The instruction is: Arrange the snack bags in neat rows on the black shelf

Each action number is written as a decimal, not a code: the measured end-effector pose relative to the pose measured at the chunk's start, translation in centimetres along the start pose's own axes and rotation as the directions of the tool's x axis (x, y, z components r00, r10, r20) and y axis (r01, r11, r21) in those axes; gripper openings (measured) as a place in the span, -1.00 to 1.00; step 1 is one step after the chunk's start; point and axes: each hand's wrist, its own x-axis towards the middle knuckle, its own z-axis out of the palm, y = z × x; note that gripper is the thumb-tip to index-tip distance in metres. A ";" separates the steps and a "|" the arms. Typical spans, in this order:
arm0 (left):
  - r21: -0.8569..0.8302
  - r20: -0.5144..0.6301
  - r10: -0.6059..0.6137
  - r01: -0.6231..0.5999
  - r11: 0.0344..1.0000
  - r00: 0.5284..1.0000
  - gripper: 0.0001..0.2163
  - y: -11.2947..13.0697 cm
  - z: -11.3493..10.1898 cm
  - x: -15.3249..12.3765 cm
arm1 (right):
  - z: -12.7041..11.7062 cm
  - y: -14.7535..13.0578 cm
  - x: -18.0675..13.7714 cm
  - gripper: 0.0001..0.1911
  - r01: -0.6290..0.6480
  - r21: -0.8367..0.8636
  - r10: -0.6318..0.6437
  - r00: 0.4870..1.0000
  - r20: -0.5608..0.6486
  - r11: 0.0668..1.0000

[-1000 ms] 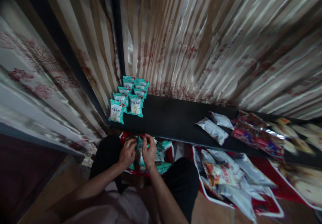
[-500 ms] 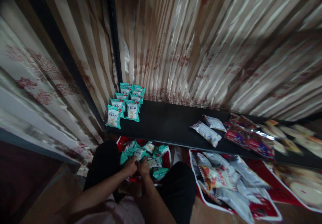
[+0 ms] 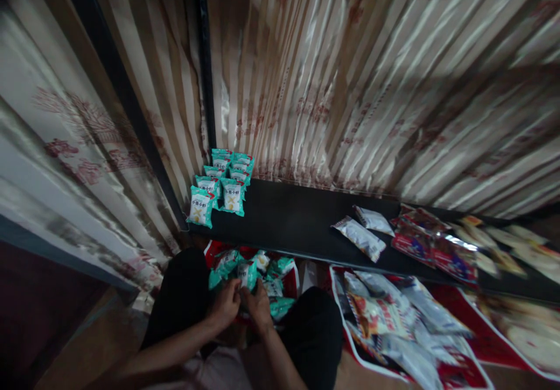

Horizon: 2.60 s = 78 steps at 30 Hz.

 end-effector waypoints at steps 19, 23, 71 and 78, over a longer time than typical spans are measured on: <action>-0.143 -0.481 0.219 -0.322 0.936 0.849 -0.60 3.2 -5.1 0.1 | -2.3 -9.3 -1.2 -0.52 0.187 0.374 -0.201 0.980 -0.002 0.909; -0.168 -0.496 0.219 -0.340 0.925 0.840 -0.58 3.1 -6.4 1.1 | -1.4 -10.8 0.0 -0.50 0.187 0.432 -0.222 0.975 0.031 0.882; 0.258 -0.574 0.379 -0.279 0.925 0.726 -0.47 -0.6 -10.6 8.2 | 4.0 -16.1 10.9 -0.34 0.370 0.340 -0.364 0.928 -0.086 0.864; 0.296 -0.526 0.425 -0.310 0.903 0.737 -0.47 -0.4 -10.4 8.9 | 4.1 -14.4 11.9 -0.24 0.374 0.323 -0.357 0.927 -0.113 0.869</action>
